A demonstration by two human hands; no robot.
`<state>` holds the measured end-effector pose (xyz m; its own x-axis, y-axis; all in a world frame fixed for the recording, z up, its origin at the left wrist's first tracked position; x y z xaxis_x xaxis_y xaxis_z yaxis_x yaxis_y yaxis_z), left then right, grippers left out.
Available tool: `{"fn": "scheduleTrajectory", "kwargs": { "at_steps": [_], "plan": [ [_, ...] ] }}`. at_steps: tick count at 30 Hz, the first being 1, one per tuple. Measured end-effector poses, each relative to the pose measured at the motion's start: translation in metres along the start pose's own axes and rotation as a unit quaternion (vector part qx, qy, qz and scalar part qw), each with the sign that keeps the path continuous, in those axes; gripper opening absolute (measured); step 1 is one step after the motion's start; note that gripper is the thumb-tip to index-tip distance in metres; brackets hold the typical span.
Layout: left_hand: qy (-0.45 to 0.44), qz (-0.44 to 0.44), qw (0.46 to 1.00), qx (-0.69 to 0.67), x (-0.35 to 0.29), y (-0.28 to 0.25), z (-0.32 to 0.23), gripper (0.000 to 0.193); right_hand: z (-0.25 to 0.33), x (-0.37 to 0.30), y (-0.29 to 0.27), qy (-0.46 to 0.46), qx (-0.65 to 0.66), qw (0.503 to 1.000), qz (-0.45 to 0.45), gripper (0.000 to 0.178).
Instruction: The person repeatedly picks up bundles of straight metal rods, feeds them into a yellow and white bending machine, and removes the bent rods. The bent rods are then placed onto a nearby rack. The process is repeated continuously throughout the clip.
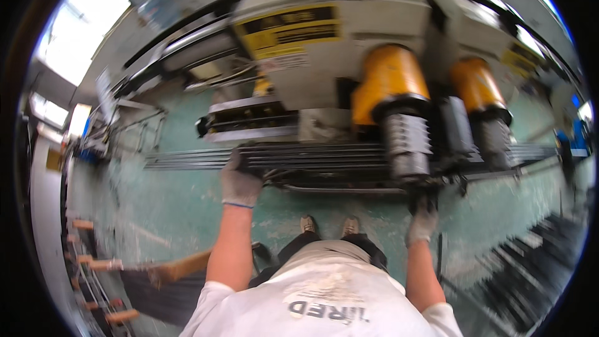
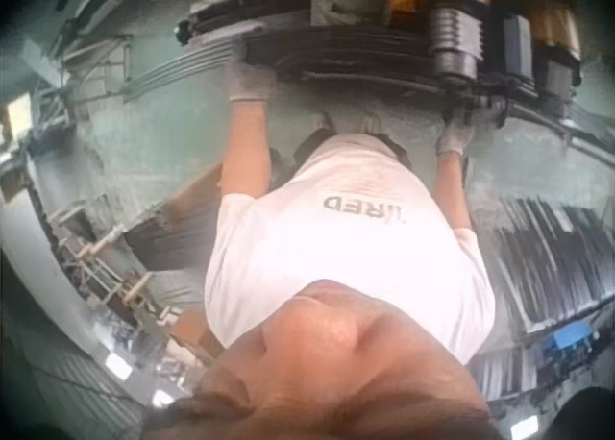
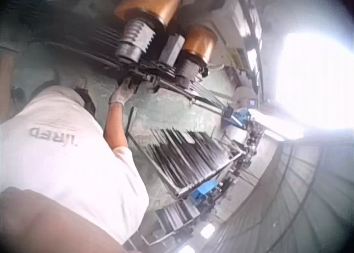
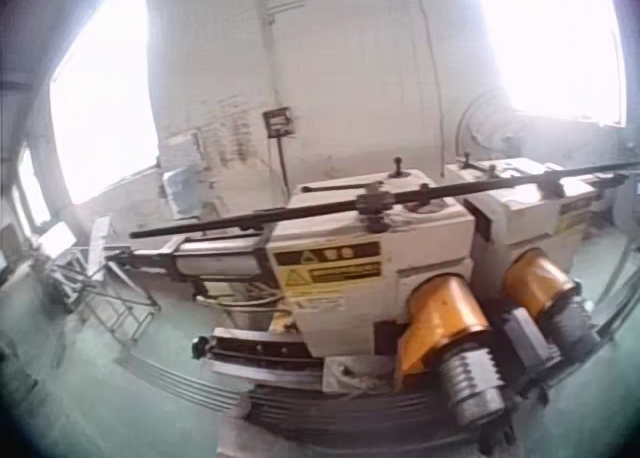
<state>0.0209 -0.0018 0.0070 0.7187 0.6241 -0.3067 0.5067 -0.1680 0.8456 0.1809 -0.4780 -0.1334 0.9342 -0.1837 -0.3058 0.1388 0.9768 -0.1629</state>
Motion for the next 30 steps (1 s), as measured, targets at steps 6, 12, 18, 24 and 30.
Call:
{"fn": "scheduleTrajectory", "kwargs": {
  "at_steps": [6,12,18,24,30],
  "plan": [
    [0.087,-0.067,0.994,-0.005,0.019,-0.07,-0.132,0.036,-0.042,-0.037,-0.006,0.06,0.009,0.998,0.02,0.036],
    [0.159,-0.105,0.981,-0.031,0.056,-0.164,-0.297,0.034,-0.113,-0.077,0.007,0.117,0.002,0.993,-0.014,0.029],
    [0.168,-0.012,0.985,0.028,0.08,-0.239,-0.43,0.04,-0.133,-0.129,0.036,0.149,-0.066,0.987,-0.002,0.028],
    [0.133,-0.012,0.98,0.146,0.074,-0.244,-0.423,0.043,-0.089,-0.18,0.044,0.127,-0.273,0.953,-0.044,0.043],
    [0.103,-0.037,0.964,0.243,0.039,-0.212,-0.412,0.055,-0.099,-0.188,0.04,0.102,-0.179,0.976,-0.063,0.043]
  ]
}}
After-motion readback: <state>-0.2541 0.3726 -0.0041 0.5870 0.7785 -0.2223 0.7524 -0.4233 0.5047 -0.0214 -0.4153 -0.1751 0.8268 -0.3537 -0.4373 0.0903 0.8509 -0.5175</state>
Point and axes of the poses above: each hand's wrist, its own x-axis towards the middle knuckle, its own y-axis out of the palm, z = x × y, the point moved 1 cm from there along x, towards the middle knuckle, and after that the axes turned 3 degrees about -x, right-handed, at the moved point
